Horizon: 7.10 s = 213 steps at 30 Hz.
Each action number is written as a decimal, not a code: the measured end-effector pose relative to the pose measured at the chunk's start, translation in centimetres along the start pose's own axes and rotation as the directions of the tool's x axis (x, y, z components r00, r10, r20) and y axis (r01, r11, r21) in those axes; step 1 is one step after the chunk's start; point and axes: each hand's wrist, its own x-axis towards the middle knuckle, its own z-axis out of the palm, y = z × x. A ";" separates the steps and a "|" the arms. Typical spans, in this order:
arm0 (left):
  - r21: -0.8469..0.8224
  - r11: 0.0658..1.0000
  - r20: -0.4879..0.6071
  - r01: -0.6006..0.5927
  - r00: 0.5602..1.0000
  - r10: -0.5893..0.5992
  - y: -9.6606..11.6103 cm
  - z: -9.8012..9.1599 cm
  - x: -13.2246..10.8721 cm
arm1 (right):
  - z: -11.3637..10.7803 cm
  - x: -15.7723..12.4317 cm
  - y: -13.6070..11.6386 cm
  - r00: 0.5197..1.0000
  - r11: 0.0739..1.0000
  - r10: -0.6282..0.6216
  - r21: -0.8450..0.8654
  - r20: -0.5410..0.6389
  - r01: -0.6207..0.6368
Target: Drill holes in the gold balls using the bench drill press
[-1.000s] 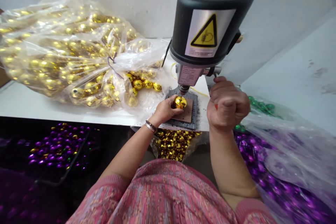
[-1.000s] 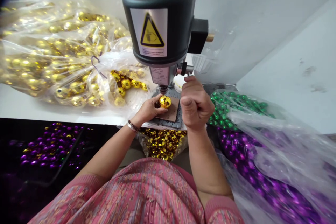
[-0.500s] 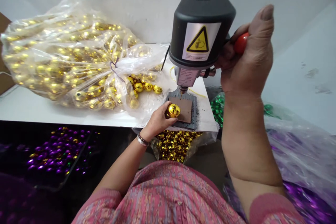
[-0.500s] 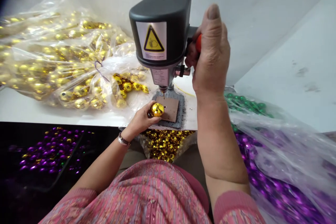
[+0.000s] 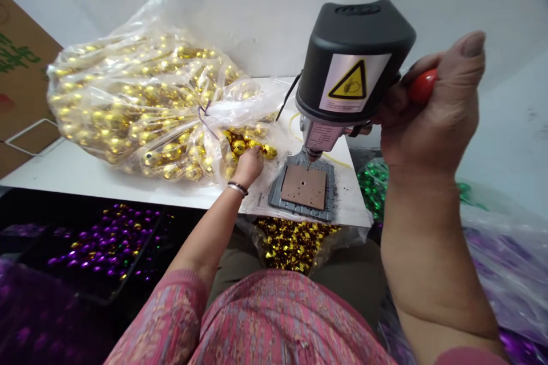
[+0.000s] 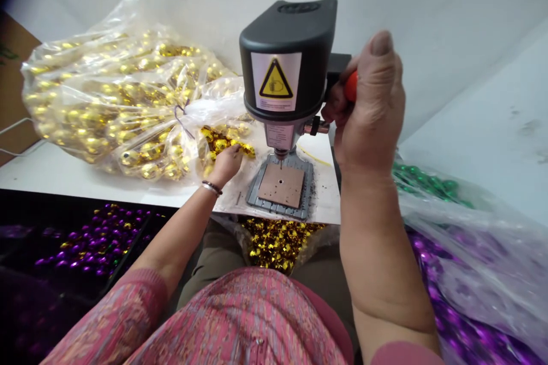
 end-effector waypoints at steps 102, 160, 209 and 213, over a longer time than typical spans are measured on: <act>-0.555 0.829 0.171 -0.067 0.966 0.193 4.8 4.7 -5.6 | -3.1 -4.3 0.6 0.941 0.949 -0.246 -0.141 0.232 0.283; -0.395 0.908 0.219 -0.143 0.945 0.245 4.7 5.1 -6.0 | -2.4 -5.0 2.3 0.916 0.893 -0.398 -0.210 0.047 0.398; -0.748 0.627 0.481 0.218 0.829 0.286 -2.7 1.5 -17.0 | -0.6 -2.3 0.8 0.949 0.934 -0.311 -0.165 0.053 0.315; -0.452 0.892 0.511 -0.006 0.818 0.264 -4.2 3.2 -17.2 | -1.1 -1.7 1.3 0.948 0.930 -0.302 -0.189 0.101 0.316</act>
